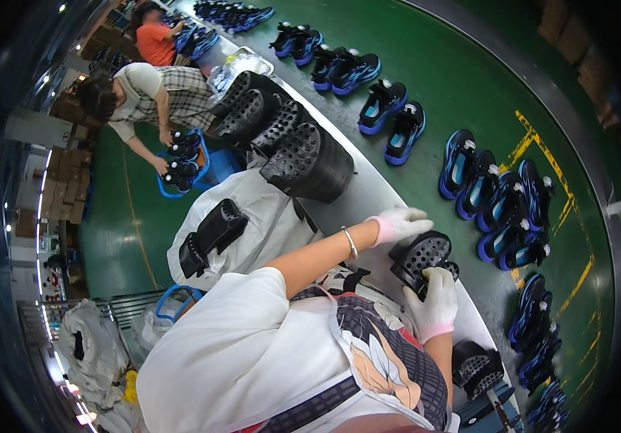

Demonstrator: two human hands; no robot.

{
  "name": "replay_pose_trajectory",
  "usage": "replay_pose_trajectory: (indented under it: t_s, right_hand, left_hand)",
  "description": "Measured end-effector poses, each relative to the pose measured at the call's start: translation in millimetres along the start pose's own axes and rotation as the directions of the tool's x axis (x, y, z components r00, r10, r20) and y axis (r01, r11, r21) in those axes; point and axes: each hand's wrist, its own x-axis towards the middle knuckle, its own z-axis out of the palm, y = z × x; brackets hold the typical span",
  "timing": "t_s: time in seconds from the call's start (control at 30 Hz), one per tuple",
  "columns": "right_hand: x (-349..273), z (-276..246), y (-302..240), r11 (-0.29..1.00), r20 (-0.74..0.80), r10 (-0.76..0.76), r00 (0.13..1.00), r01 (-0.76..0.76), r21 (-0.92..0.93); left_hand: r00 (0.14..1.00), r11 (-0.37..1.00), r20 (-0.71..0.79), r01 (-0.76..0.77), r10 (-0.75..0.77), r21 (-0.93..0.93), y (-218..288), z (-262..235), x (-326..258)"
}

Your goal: The person attaches black shoe soles to blue and black sneakers on a factory assembly line. They pick up a sole, align it with a shoe, and press it into place, repeating this process for multiple pairs. Later, they retrieve additional soles from a large white sack.

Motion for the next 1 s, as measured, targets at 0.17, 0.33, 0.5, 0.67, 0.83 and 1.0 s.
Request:
replay_pose_trajectory:
  t_s: [0.17, 0.33, 0.5, 0.67, 0.83, 1.0]
  right_hand:
    - [17.4, -18.3, -5.7, 0.981, -0.09, -0.119, 0.989, 0.131, 0.145]
    - [25.1, -13.0, 5.0, 0.843, 0.087, 0.326, 0.941, -0.332, 0.423]
    - [45.9, -0.5, 5.2, 0.863, 0.093, 0.336, 0.937, -0.346, 0.369]
    - [75.1, 1.2, 0.0, 0.888, 0.074, 0.405, 0.911, -0.411, 0.205]
    - [106.9, -13.6, 21.8, 0.892, 0.106, 0.45, 0.887, -0.441, -0.099]
    - [161.1, -33.0, 70.6, 0.844, 0.184, 0.522, 0.833, -0.474, -0.249]
  left_hand:
    - [0.731, 0.192, 0.68, 0.661, 0.052, -0.725, 30.1, -4.0, -1.9]
    - [0.896, 0.349, 0.408, 0.444, -0.174, -0.825, 47.5, 0.6, 5.8]
    - [0.977, 0.687, -0.092, 0.065, -0.19, -0.724, 31.4, 18.7, 30.9]
    - [0.963, 0.494, 0.037, 0.17, -0.267, -0.853, 27.1, 11.7, 54.9]
    - [0.984, 0.744, 0.02, 0.147, -0.177, -0.652, -1.6, 15.9, 91.1]
    - [0.998, 0.923, -0.054, 0.006, -0.029, -0.385, -45.1, 36.0, 130.0]
